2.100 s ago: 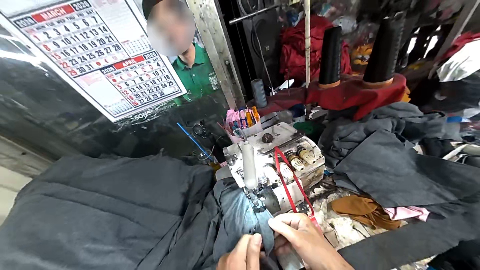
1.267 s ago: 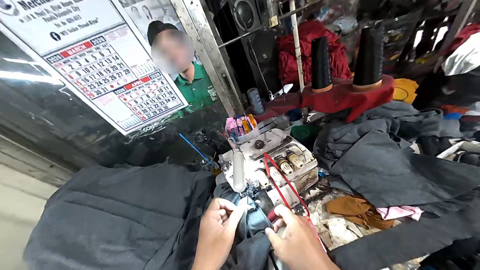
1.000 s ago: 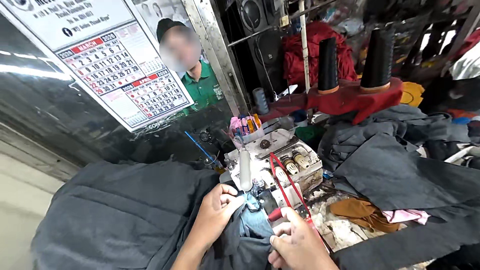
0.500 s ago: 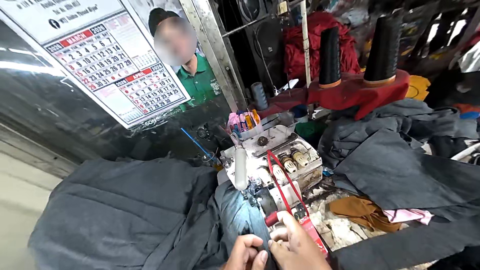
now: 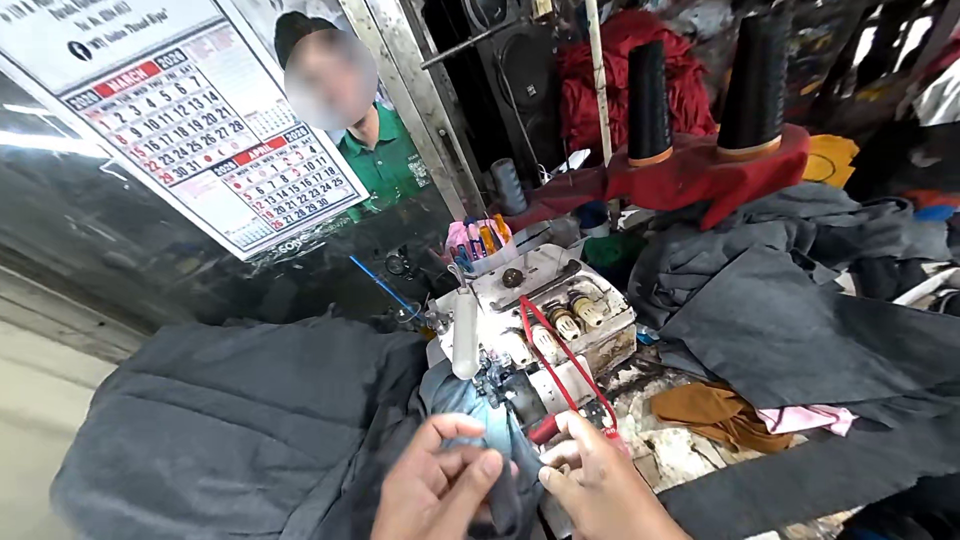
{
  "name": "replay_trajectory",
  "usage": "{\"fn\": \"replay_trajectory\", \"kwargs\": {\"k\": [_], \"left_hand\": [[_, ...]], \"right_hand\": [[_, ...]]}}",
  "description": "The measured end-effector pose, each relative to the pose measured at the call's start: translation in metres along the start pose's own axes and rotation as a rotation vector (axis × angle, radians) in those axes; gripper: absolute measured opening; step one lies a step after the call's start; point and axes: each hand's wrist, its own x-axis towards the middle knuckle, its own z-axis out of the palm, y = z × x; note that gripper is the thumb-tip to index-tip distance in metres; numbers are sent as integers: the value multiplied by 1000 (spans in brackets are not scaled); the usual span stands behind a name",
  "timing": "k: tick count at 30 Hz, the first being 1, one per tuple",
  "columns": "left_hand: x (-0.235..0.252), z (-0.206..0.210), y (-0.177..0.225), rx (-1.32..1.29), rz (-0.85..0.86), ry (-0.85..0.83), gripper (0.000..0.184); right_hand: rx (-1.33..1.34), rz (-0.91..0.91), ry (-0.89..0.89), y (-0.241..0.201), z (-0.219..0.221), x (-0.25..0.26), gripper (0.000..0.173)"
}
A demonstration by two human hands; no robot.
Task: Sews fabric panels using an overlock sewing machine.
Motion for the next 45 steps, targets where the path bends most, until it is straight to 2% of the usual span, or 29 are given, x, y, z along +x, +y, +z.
{"fn": "replay_trajectory", "kwargs": {"k": [2, 4, 11, 16, 21, 23, 25, 26, 28, 31, 34, 36, 39, 42, 45], "left_hand": [[-13, 10, -22, 4, -32, -43, 29], [-19, 16, -37, 0, -65, -15, 24], [-24, 20, -47, 12, -64, 25, 21], [-24, 24, -57, 7, -40, 73, 25], [-24, 46, -77, 103, 98, 181, 27], [-24, 43, -82, 156, 134, 129, 24], [-23, 25, -70, 237, 198, 33, 20], [-21, 15, -60, 286, 249, 43, 17], [-9, 4, -51, 433, 356, 180, 20], [25, -17, -75, 767, 486, 331, 21], [49, -52, -97, 966, 553, 368, 20], [44, -47, -81, 1021, 568, 315, 19], [32, -13, -68, 1068, 552, 246, 24], [23, 2, -69, 1174, 462, 218, 32], [20, 3, -60, 1276, 376, 190, 34]], "right_hand": [[135, -1, -83, -5, -3, -4, 37], [203, -30, -124, -7, -6, -6, 37], [193, -76, -101, -2, -4, -9, 39], [203, -18, -131, -5, -9, -12, 45], [172, 29, -4, -8, 1, -5, 30], [48, 13, 25, -8, 4, 0, 20], [-80, -10, 17, -10, -1, 2, 19], [-142, -4, 26, -10, -5, 2, 21], [-237, 21, 51, -7, -10, 6, 22], [-242, -12, 25, -8, -5, 6, 23], [-178, -74, -1, -16, 2, -5, 20], [-159, -53, 25, -11, 4, -7, 20], [-143, -59, 20, -4, 6, -8, 19], [-204, -154, 42, 6, 5, -9, 23], [-171, -171, 52, 10, 8, -4, 23]]}}
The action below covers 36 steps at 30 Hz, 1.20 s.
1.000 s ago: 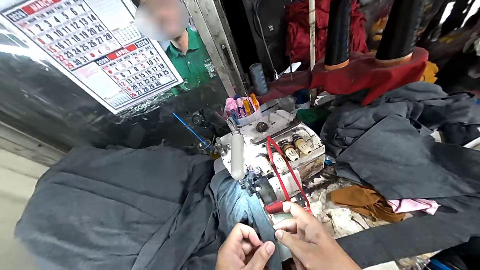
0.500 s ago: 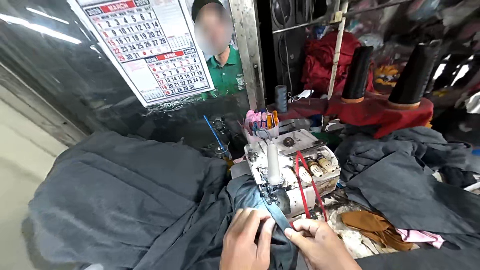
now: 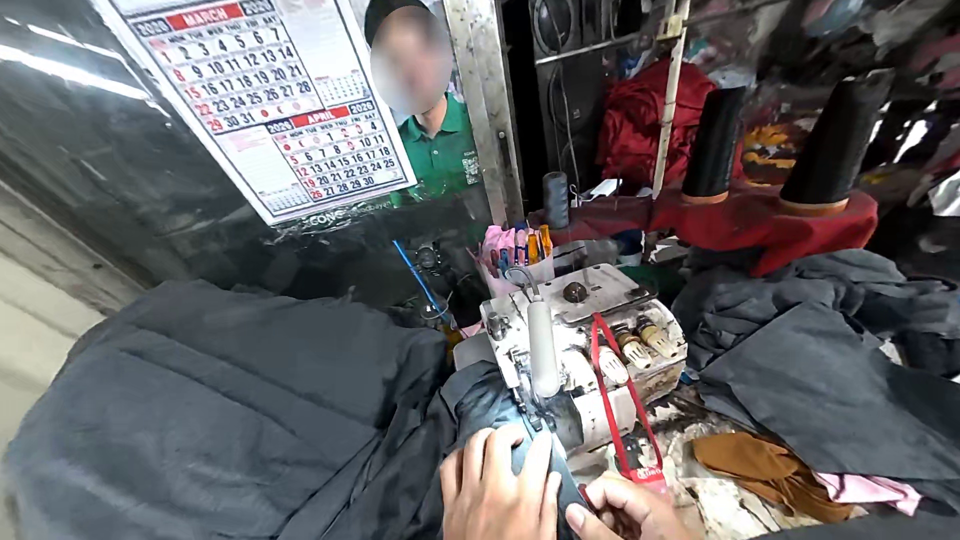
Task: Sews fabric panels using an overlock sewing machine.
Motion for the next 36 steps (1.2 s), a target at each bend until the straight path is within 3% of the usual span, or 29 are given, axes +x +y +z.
{"fn": "replay_trajectory", "kwargs": {"k": [3, 7, 11, 14, 16, 19, 21, 23, 25, 27, 31, 34, 36], "left_hand": [[4, -21, 4, -24, -24, -45, 32], [-2, -39, 0, -149, -23, 60, 28], [-8, -47, -6, -229, -17, 48, 27], [-15, -58, -23, -320, -34, 51, 23], [-27, -72, -49, -388, -54, 73, 21], [-48, -77, -83, -545, -99, 224, 20], [-50, -67, -85, -609, -117, 296, 19], [-44, -60, -81, -620, -120, 311, 17], [-39, -64, -81, -579, -110, 314, 17], [-37, -72, -96, -497, -100, 289, 19], [-19, -62, -140, -414, -86, 217, 23], [21, -28, -133, -303, 6, 79, 23], [54, -9, -131, -83, 125, -81, 28]], "right_hand": [[19, 43, 67, -7, 9, 20, 28], [84, 49, 208, 2, 28, 51, 53], [127, 76, 179, 9, 31, 60, 58], [15, 78, 133, 11, 25, 57, 60], [-216, 15, 215, -2, 17, 45, 55], [-393, -227, 391, -39, 12, 25, 30], [-422, -338, 336, -64, 29, 26, 29], [-580, -346, 217, -83, 57, 44, 42], [-768, -228, 11, -98, 76, 66, 53], [-869, -78, -180, -112, 79, 80, 48], [-845, -236, 9, -103, 57, 62, 42], [-719, -290, 36, -94, 49, 55, 40], [-558, -214, -24, -109, 48, 50, 37]]}}
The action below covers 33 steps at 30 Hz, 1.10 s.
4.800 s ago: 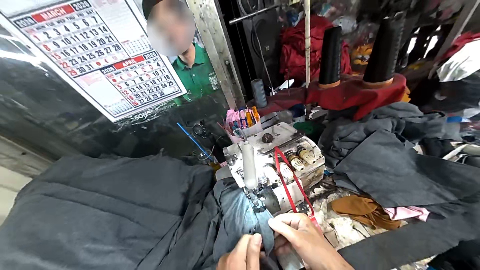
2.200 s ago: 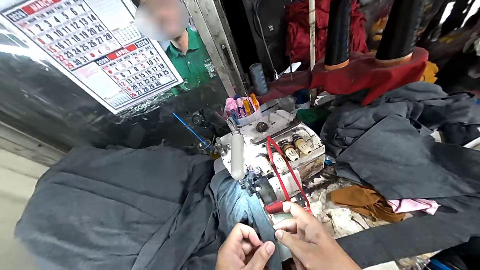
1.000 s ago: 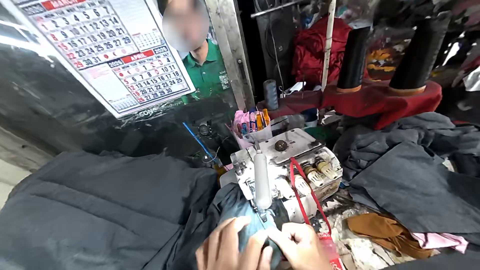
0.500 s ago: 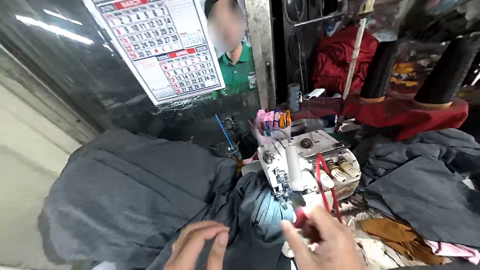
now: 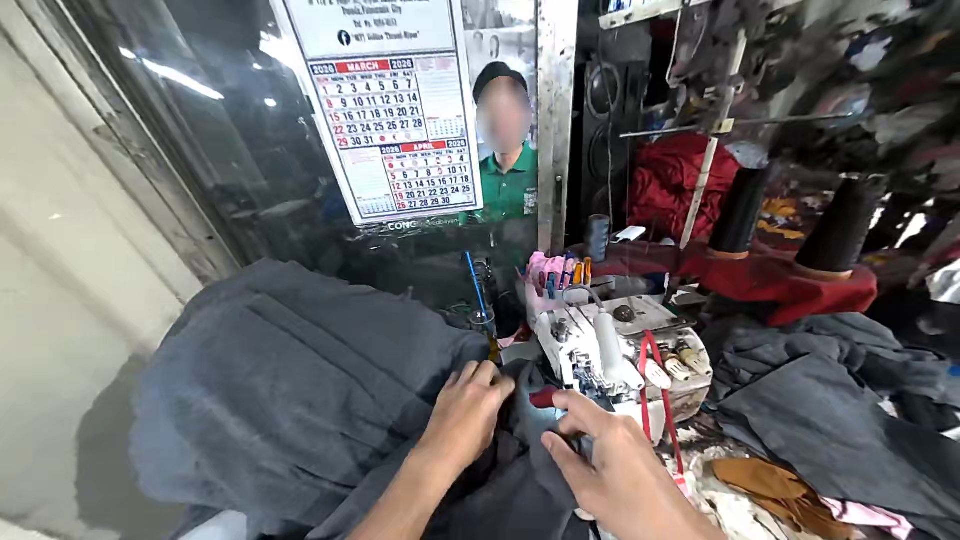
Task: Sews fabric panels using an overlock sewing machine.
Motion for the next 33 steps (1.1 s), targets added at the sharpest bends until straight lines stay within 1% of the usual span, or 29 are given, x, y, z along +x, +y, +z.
{"fn": "replay_trajectory", "kwargs": {"k": [1, 3, 5, 7, 9, 10, 11, 12, 13, 14, 15, 16, 17, 18, 19, 20, 21, 22, 23, 24, 25, 26, 27, 28, 30, 31, 32, 33], "left_hand": [[15, 0, -5, 86, 46, -59, 24], [39, -20, -17, 215, 167, -95, 12], [46, -65, -17, 276, 302, -122, 6], [36, -119, -3, 260, 402, -146, 4], [10, -159, 20, 163, 503, -172, 11], [-5, -169, 35, 66, 539, -251, 15], [-21, -174, 51, -51, 555, -401, 20], [-35, -176, 67, -136, 540, -555, 23], [-44, -175, 80, -143, 488, -676, 23], [-48, -173, 88, -84, 403, -752, 21], [-46, -170, 89, 14, 294, -770, 21], [-36, -167, 85, 149, 199, -738, 24], [-19, -166, 80, 311, 115, -698, 26], [0, -168, 75, 461, 83, -636, 26], [16, -173, 69, 576, 113, -550, 25], [26, -180, 67, 643, 172, -457, 23], [26, -189, 69, 650, 248, -368, 21], [17, -196, 75, 589, 332, -295, 20], [-1, -197, 81, 468, 424, -247, 21], [-20, -196, 91, 360, 476, -316, 26], [-37, -194, 105, 255, 451, -512, 34], [-48, -187, 114, 192, 414, -670, 37], [-56, -177, 113, 185, 393, -715, 37], [-61, -166, 105, 203, 373, -666, 32], [-68, -152, 86, 287, 394, -433, 24], [-70, -153, 82, 297, 409, -359, 24], [-71, -156, 82, 271, 413, -340, 25], [-74, -160, 86, 219, 403, -364, 27]], "right_hand": [[105, 19, -16, -6, -5, -1, 34], [345, -66, 26, 3, -6, -6, 32], [535, -99, -4, 8, -17, -21, 33], [588, -75, -74, 10, -35, -49, 33], [549, -70, -102, 22, -49, -79, 33], [506, -61, -109, 31, -54, -93, 34], [456, -38, -105, 40, -55, -107, 37], [380, -2, -95, 48, -55, -119, 42], [277, 42, -83, 53, -53, -128, 47], [153, 78, -78, 55, -50, -134, 53], [21, 108, -72, 57, -44, -137, 55], [-83, 124, -53, 60, -36, -137, 54], [-137, 128, -5, 66, -27, -134, 49], [-155, 117, 69, 73, -17, -130, 41], [-137, 83, 147, 79, -8, -126, 32], [-65, 28, 206, 80, -2, -124, 25], [51, -32, 228, 74, -2, -125, 23], [182, -82, 218, 63, -5, -129, 23], [292, -112, 192, 51, -10, -136, 23], [385, -119, 162, 42, -13, -143, 22], [460, -109, 140, 37, -14, -148, 22], [508, -84, 133, 34, -14, -151, 20], [527, -57, 133, 32, -12, -152, 19], [525, -38, 130, 30, -11, -152, 18], [513, -32, 109, 25, -13, -151, 24], [506, -34, 103, 22, -14, -151, 29], [492, -32, 103, 20, -16, -151, 33], [478, -31, 103, 18, -17, -152, 37]]}}
